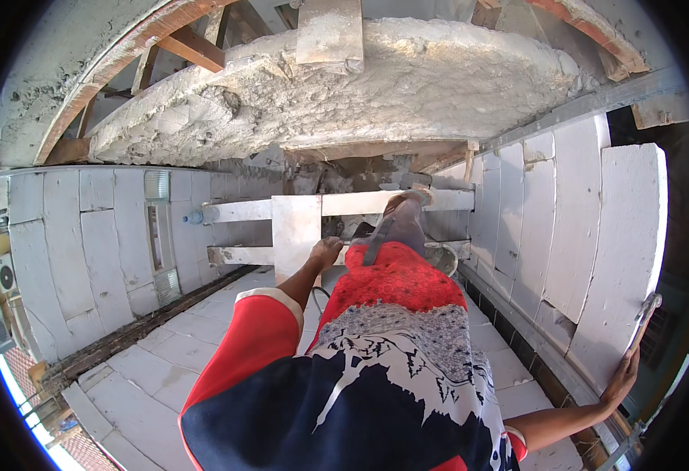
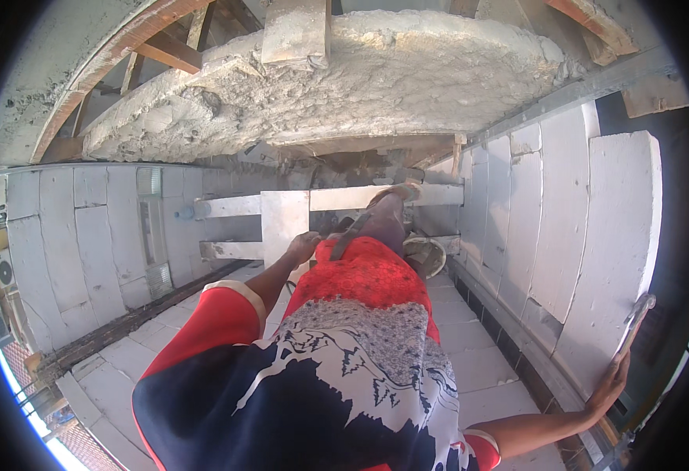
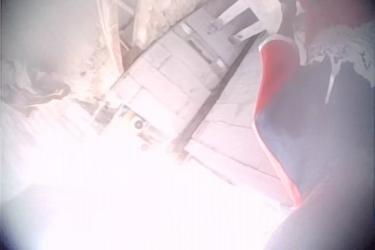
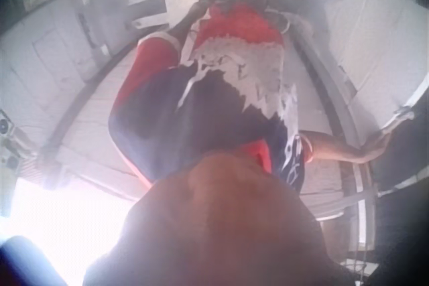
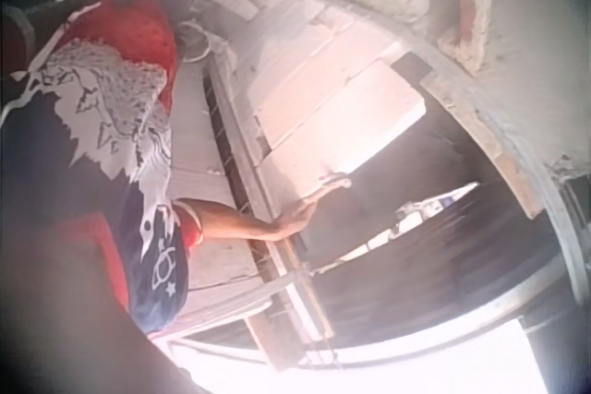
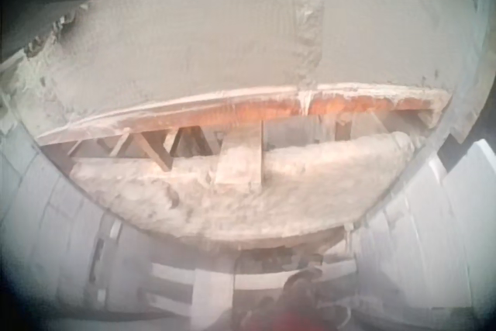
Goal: The person lifts a white insulation board into a wall cavity, taps it with a hammer to fit, and measures the gap with a tape measure. The person then repositions the board and continues adjusting it within the frame.
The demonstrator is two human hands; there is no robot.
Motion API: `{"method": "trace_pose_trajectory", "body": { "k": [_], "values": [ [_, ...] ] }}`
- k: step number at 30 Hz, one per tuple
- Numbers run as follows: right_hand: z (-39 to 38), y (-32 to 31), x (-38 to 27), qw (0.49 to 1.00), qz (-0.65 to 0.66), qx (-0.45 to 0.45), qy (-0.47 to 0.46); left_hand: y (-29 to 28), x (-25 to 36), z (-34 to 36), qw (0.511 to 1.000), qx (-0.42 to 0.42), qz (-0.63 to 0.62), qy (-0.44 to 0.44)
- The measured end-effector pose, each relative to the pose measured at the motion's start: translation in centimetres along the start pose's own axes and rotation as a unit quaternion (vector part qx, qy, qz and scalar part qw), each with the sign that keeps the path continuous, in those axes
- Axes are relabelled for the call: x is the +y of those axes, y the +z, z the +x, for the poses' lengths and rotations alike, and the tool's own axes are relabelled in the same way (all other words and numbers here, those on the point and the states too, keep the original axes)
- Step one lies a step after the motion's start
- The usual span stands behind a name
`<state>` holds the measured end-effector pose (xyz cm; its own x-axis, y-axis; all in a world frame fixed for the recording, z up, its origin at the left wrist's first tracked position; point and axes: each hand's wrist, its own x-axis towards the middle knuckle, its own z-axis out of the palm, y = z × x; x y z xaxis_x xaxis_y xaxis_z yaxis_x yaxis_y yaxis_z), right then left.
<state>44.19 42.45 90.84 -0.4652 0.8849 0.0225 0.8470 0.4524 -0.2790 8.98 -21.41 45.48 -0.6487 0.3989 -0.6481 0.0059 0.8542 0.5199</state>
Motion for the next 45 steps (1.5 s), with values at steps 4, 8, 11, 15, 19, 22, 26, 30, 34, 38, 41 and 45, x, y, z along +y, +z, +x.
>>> {"method": "trace_pose_trajectory", "body": {
  "k": [4,8,11,15,19,22,26,30,34,38,41,45],
  "values": [
    [0.1,-0.5,1.6,0.998,-0.069,0.007,-0.005,0.7,-0.7,-0.7,0.998,0.015,-0.044,-0.031],
    [-0.2,-1.0,3.7,0.996,-0.087,0.003,-0.004,3.1,-3.2,0.1,0.991,0.032,-0.113,-0.063],
    [-0.4,-0.9,3.1,0.997,-0.076,0.009,-0.027,4.8,-5.3,0.5,0.984,0.039,-0.137,-0.11],
    [-0.4,-0.4,2.7,0.999,-0.033,0.004,-0.027,7.0,-9.5,1.5,0.988,0.043,-0.123,-0.086],
    [-0.8,0.2,2.0,0.998,-0.021,0.026,-0.052,3.2,-7.1,0.7,0.978,0.018,-0.165,-0.123],
    [-0.1,0.1,1.9,0.997,-0.04,0.038,-0.056,1.7,-9.5,2.6,0.997,0.018,-0.071,-0.032],
    [-1.0,0.9,0.4,0.991,-0.055,0.121,-0.006,-2.2,-4.1,5.5,0.991,-0.013,-0.089,-0.095],
    [-3.1,1.2,-1.2,0.972,-0.102,0.203,0.058,-4.5,-2.2,10.3,0.998,-0.046,0.031,0.025],
    [-6.7,4.3,-12.1,0.92,-0.086,0.363,0.123,-7.6,9.2,11.3,0.997,-0.066,0.019,-0.026],
    [-8.6,13.6,-18.1,0.937,0.074,0.333,-0.07,-7.0,12.6,13.2,0.994,-0.106,0.018,-0.028],
    [-11.7,22.6,-21.0,0.966,0.208,0.15,0.036,-4.0,10.6,18.5,0.986,-0.154,0.053,0.028],
    [-17.3,35.0,-20.4,0.938,0.3,-0.092,0.151,-1.2,14.3,21.4,0.98,-0.189,0.068,-0.007]
  ]
}}
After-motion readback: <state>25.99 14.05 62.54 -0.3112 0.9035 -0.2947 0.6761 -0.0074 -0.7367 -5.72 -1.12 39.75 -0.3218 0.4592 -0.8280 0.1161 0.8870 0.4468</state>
